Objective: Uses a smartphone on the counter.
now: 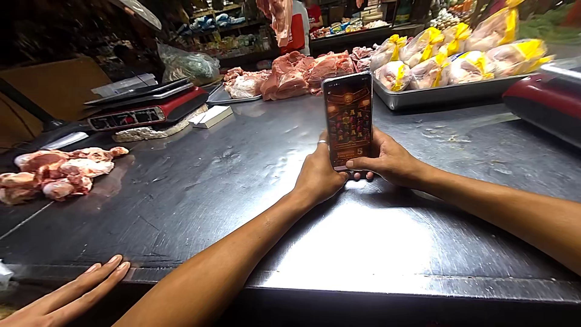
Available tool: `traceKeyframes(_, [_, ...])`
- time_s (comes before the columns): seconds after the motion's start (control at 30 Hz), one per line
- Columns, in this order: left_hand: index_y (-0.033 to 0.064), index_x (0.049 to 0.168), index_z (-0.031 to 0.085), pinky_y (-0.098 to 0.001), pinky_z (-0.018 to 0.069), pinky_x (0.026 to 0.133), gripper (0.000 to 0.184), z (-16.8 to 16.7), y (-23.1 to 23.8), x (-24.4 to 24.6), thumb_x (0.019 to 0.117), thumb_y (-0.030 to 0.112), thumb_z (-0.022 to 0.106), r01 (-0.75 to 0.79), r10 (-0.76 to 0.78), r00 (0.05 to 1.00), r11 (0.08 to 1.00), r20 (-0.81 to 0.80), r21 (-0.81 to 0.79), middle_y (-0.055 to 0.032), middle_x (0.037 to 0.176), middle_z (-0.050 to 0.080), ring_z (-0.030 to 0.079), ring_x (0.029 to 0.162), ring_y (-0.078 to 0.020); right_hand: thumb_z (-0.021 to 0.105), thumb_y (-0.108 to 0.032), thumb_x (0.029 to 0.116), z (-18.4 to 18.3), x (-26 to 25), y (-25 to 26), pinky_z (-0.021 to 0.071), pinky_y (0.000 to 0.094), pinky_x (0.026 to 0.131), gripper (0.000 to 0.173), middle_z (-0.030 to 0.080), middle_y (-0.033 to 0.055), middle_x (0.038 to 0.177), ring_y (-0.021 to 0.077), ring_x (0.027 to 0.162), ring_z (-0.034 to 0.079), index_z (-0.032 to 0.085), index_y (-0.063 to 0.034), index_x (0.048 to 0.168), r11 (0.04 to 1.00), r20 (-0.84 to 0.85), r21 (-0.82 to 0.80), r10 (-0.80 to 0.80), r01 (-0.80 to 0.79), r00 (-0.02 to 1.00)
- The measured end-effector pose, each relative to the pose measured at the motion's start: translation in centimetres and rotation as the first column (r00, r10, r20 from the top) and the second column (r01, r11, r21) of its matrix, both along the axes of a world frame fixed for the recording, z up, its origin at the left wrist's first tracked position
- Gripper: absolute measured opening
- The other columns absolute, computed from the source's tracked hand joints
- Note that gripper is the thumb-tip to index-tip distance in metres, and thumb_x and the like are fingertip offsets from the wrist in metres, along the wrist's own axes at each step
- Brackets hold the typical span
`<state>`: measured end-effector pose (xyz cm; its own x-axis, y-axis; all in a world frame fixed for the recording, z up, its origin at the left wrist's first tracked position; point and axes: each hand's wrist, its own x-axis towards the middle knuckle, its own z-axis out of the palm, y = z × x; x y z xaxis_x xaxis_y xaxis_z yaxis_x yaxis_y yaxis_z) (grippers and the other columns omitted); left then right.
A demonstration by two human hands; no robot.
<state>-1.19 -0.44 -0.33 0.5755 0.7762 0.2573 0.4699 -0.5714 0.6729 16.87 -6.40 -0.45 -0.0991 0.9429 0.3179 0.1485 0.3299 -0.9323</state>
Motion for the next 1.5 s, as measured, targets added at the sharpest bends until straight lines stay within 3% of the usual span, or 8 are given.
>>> traceKeyframes(0.5, [0.0155,0.156,0.028,-0.0449,0.0609,0.084,0.100,0.1,0.0,0.2,0.0759,0.011,0.087,0.004,-0.004,1.000,1.000,0.005,-0.017,-0.0072,0.101,0.074,0.074,0.093,-0.0183,0.071,0.000,0.0885,-0.1,0.2,0.0,0.0561,0.0246,0.050,0.055,0.072,0.0087,0.101,0.0159,0.068,0.069,0.046,-0.0119,0.137,1.000,-0.009,0.017,0.008,-0.008,1.000])
traceKeyframes(0.6, [0.0166,0.155,0.029,-0.0453,0.0611,0.082,0.099,-0.1,0.2,0.1,0.0754,0.015,0.088,0.003,-0.003,1.000,1.000,-0.004,0.006,-0.0059,0.098,0.074,0.074,0.091,-0.0182,0.072,0.001,0.0839,-0.1,0.2,0.0,0.0563,0.0254,0.051,0.061,0.072,0.0080,0.101,0.0163,0.069,0.070,0.046,-0.0120,0.137,1.000,0.012,0.026,0.003,-0.003,1.000])
traceKeyframes(0.67, [0.0167,0.154,0.030,-0.0458,0.0609,0.081,0.097,-0.2,0.3,0.1,0.0756,0.016,0.088,0.004,-0.004,1.000,1.000,0.001,0.019,-0.0059,0.097,0.074,0.074,0.090,-0.0184,0.074,0.002,0.0789,-0.3,0.3,0.1,0.0587,0.0279,0.055,0.067,0.072,0.0084,0.102,0.0176,0.073,0.071,0.045,-0.0119,0.137,0.999,0.012,0.037,0.013,-0.013,1.000])
traceKeyframes(0.77, [0.0152,0.154,0.030,-0.0470,0.0608,0.081,0.098,-0.4,0.4,0.0,0.0760,0.017,0.089,0.007,-0.007,1.000,0.999,0.010,0.031,-0.0073,0.098,0.073,0.073,0.090,-0.0196,0.082,0.000,0.0714,-0.8,0.6,0.6,0.0638,0.0317,0.072,0.083,0.071,0.0048,0.111,0.0155,0.091,0.073,0.040,-0.0140,0.142,0.996,0.076,0.084,0.008,-0.014,0.997])
traceKeyframes(0.9, [0.0152,0.153,0.031,-0.0455,0.0609,0.083,0.100,-0.5,0.4,0.0,0.0731,0.012,0.090,0.011,-0.012,0.999,1.000,0.030,0.027,-0.0075,0.101,0.073,0.074,0.093,-0.0189,0.085,0.001,0.0677,-1.1,1.1,1.0,0.0637,0.0315,0.072,0.093,0.070,0.0021,0.114,0.0125,0.093,0.072,0.035,-0.0170,0.144,0.993,0.195,0.121,-0.021,-0.003,0.981])
traceKeyframes(1.0, [0.0153,0.153,0.031,-0.0452,0.0608,0.085,0.101,-0.4,0.4,0.0,0.0724,0.011,0.091,0.013,-0.014,0.999,1.000,0.031,0.022,-0.0066,0.102,0.073,0.073,0.095,-0.0181,0.085,0.004,0.0662,-0.9,1.3,1.1,0.0627,0.0303,0.083,0.098,0.069,0.0011,0.120,0.0089,0.103,0.070,0.033,-0.0156,0.147,0.993,0.268,0.121,-0.046,0.014,0.962])
traceKeyframes(1.27, [0.0147,0.154,0.029,-0.0447,0.0611,0.084,0.102,-0.5,0.5,-0.1,0.0725,0.011,0.091,0.014,-0.015,0.999,1.000,0.042,0.018,-0.0070,0.101,0.074,0.074,0.093,-0.0182,0.086,0.005,0.0660,-0.8,1.2,1.0,0.0605,0.0289,0.092,0.096,0.069,0.0011,0.120,0.0070,0.106,0.069,0.035,-0.0130,0.145,0.992,0.290,0.120,-0.075,0.042,0.954])
traceKeyframes(1.5, [0.0138,0.153,0.029,-0.0437,0.0615,0.085,0.101,-0.6,0.5,-0.1,0.0729,0.010,0.090,0.025,-0.025,0.998,1.000,0.058,0.013,-0.0065,0.102,0.074,0.074,0.094,-0.0170,0.086,0.003,0.0658,-0.9,1.2,1.1,0.0613,0.0301,0.091,0.096,0.070,0.0012,0.119,0.0078,0.105,0.070,0.035,-0.0131,0.146,0.990,0.294,0.133,-0.078,0.040,0.953])
